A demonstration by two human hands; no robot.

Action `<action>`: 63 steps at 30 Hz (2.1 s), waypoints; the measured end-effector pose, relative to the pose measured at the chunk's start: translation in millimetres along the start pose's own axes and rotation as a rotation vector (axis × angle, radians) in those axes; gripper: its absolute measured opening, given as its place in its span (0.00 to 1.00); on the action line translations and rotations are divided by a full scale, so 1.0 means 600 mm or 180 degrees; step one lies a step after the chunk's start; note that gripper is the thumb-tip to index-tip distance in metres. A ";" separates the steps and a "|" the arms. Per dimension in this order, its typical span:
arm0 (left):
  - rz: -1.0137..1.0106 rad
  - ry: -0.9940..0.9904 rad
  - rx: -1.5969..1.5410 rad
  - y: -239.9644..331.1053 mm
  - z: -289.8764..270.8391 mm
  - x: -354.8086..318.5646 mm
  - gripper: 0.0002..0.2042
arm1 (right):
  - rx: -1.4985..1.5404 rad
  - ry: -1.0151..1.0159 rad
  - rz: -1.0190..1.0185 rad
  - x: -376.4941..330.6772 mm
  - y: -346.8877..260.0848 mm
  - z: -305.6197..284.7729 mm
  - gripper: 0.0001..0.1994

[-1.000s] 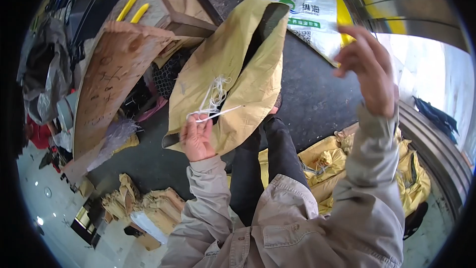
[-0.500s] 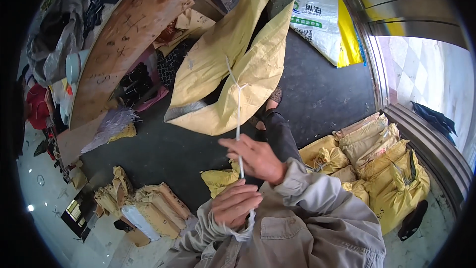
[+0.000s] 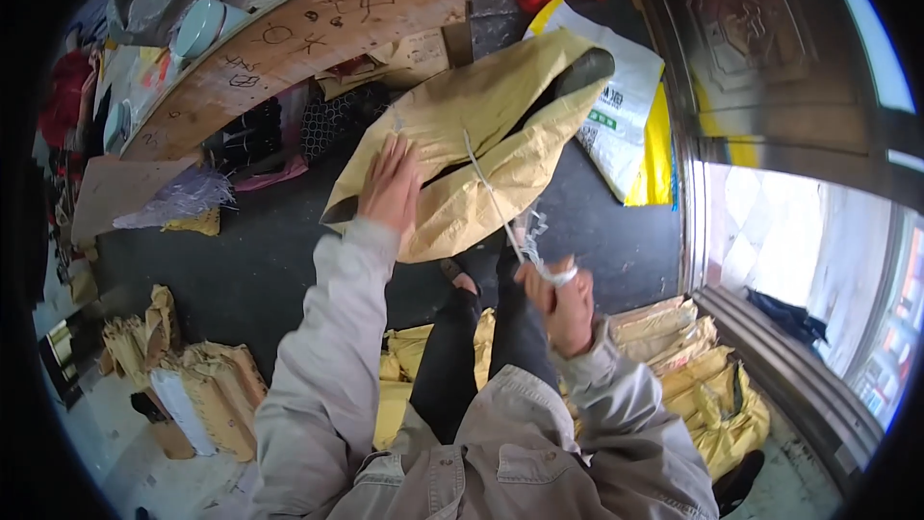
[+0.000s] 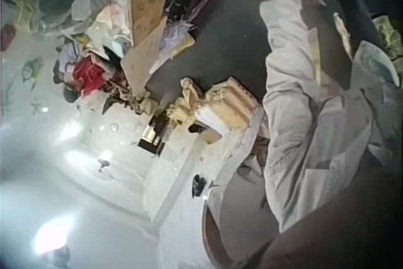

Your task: The person is packaging items into large yellow sacks, tying them closed with cord, and organizing them on the production floor.

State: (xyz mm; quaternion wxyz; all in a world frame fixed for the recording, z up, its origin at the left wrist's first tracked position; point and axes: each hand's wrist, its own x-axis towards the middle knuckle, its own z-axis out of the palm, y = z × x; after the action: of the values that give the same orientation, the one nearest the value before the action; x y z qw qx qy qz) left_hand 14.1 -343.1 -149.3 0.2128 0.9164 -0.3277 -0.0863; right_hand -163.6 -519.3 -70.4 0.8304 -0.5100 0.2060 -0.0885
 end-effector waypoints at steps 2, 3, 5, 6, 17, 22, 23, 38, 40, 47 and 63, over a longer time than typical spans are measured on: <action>-0.0154 -0.0171 0.0558 -0.024 0.020 0.071 0.19 | 0.0022 -0.0017 0.0082 -0.008 -0.009 0.014 0.28; -0.0228 -0.0117 0.0557 -0.033 0.028 0.102 0.19 | -0.0005 -0.0103 0.0096 -0.005 -0.016 0.018 0.28; -0.0477 -0.0084 0.0617 -0.053 0.070 0.163 0.19 | 0.0424 0.0027 0.0070 0.020 -0.033 0.020 0.27; -0.0620 -0.0074 0.0665 -0.067 0.086 0.185 0.19 | 0.0400 -0.0062 0.0102 0.043 -0.045 0.025 0.27; -0.1407 -0.0728 -0.0518 -0.088 0.152 0.218 0.22 | 0.1436 -0.0774 0.0491 0.269 -0.140 0.113 0.27; -0.1261 -0.0284 -0.0280 -0.005 0.176 0.109 0.24 | 0.2396 -0.1086 0.0667 0.319 -0.120 0.159 0.28; -0.1293 -0.0298 -0.0315 0.011 0.183 0.094 0.24 | 0.2499 -0.1003 0.0675 0.320 -0.110 0.169 0.26; -0.0762 0.0229 -0.0083 0.052 0.115 0.058 0.15 | 0.2627 -0.2003 0.0935 0.082 -0.222 0.061 0.28; -0.0470 0.0625 -0.1154 0.068 0.068 0.031 0.13 | 0.1685 -0.1622 0.1692 -0.020 -0.210 -0.052 0.27; 0.0528 0.0745 -0.2118 0.244 -0.100 -0.081 0.14 | -0.0897 -0.2044 0.0303 -0.113 -0.106 -0.134 0.18; -0.0923 0.1437 -0.4059 0.307 -0.278 -0.101 0.07 | -0.1843 -0.2251 -0.0600 0.134 -0.391 0.193 0.21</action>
State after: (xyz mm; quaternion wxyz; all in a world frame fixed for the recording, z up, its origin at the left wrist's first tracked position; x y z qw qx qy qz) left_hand -87.1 -376.8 83.3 0.7594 0.6424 -0.0348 -0.0969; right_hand -26.2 -563.2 162.4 0.6615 -0.7362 -0.1209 0.0769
